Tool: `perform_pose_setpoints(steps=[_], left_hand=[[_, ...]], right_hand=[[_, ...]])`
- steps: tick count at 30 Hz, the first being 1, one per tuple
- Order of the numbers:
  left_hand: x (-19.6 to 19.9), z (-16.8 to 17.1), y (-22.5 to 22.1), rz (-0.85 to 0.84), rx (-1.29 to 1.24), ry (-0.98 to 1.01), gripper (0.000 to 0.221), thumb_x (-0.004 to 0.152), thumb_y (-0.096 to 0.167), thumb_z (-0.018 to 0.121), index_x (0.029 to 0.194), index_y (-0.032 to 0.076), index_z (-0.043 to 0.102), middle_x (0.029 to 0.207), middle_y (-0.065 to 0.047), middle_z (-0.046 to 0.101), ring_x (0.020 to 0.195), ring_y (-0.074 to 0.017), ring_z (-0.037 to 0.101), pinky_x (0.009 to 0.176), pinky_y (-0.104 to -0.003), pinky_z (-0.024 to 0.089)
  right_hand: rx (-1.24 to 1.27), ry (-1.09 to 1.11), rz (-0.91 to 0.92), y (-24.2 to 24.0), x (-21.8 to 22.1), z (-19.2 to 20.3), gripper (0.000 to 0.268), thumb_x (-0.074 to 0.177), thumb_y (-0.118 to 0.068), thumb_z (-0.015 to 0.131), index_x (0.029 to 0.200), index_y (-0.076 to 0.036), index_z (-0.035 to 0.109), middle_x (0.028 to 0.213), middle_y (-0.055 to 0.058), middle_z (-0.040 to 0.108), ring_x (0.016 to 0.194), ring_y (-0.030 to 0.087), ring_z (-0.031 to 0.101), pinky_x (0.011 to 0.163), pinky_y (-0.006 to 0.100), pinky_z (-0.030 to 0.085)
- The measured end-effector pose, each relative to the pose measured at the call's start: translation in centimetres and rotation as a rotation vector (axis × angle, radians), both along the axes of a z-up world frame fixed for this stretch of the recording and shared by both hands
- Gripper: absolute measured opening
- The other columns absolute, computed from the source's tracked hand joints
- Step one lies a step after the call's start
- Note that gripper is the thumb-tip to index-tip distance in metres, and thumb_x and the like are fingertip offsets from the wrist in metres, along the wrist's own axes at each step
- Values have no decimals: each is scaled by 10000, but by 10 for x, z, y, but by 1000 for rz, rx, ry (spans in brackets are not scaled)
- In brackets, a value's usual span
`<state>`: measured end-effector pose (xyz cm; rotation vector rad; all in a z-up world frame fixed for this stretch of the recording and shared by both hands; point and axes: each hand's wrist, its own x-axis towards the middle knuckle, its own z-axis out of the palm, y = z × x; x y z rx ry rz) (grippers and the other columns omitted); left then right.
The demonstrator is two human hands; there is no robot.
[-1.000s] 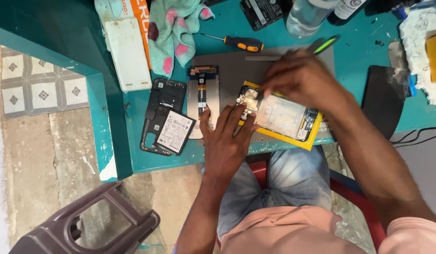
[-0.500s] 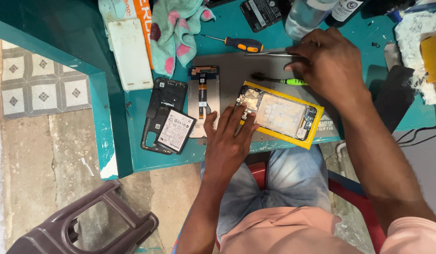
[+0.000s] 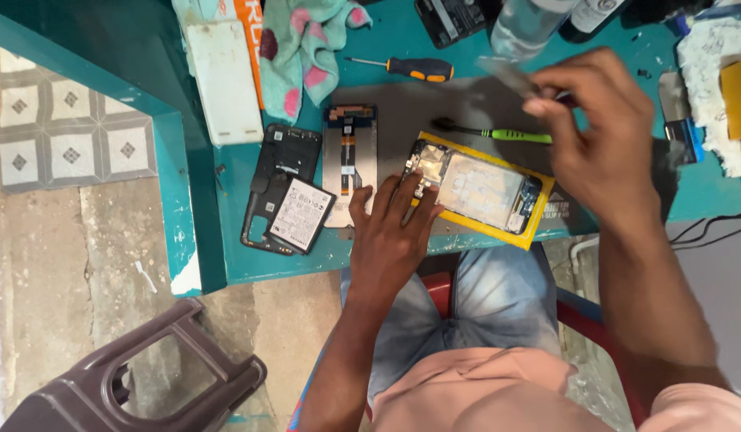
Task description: The person works on a mobile phone chassis, applying a liquid substance from a bottle and scraping the internal surfaces with a metal tool.
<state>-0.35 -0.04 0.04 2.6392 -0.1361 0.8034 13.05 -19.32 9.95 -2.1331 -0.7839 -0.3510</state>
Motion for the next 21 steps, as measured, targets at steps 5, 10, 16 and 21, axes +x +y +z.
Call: perform_pose_setpoints(steps=[5, 10, 16, 21], left_hand=[[2, 3, 2, -16, -8, 2, 290, 962, 270, 776, 1208, 123, 735, 1359, -60, 651, 1285, -253, 589, 1098, -534, 356], [2, -1, 2, -14, -13, -2, 283, 964, 268, 779, 1206, 127, 739, 1356, -61, 650, 1297, -259, 585, 1103, -544, 354], [2, -4, 2, -10, -15, 10, 278, 963, 262, 781, 1209, 138, 743, 1351, -54, 654, 1302, -255, 590, 1110, -546, 348], [3, -1, 1, -6, 0, 16, 273, 967, 259, 785, 1211, 142, 745, 1364, -53, 657, 1317, -245, 585, 1111, -546, 347]], right_hand=[[526, 309, 231, -11, -38, -25, 178, 1105, 10, 641, 1224, 30, 510, 1065, 127, 661, 989, 206, 736, 882, 362, 666], [537, 367, 238, -13, -41, -59, 222, 1095, -9, 666, 1208, 23, 477, 1082, 189, 677, 1009, 257, 744, 868, 404, 677], [551, 274, 356, -8, 9, -30, 257, 1118, -36, 680, 1225, -9, 448, 1133, 184, 638, 1060, 274, 734, 894, 417, 680], [675, 261, 371, -49, 40, -18, 298, 1058, -235, 638, 1269, -76, 500, 1199, 166, 641, 1076, 262, 736, 811, 371, 678]])
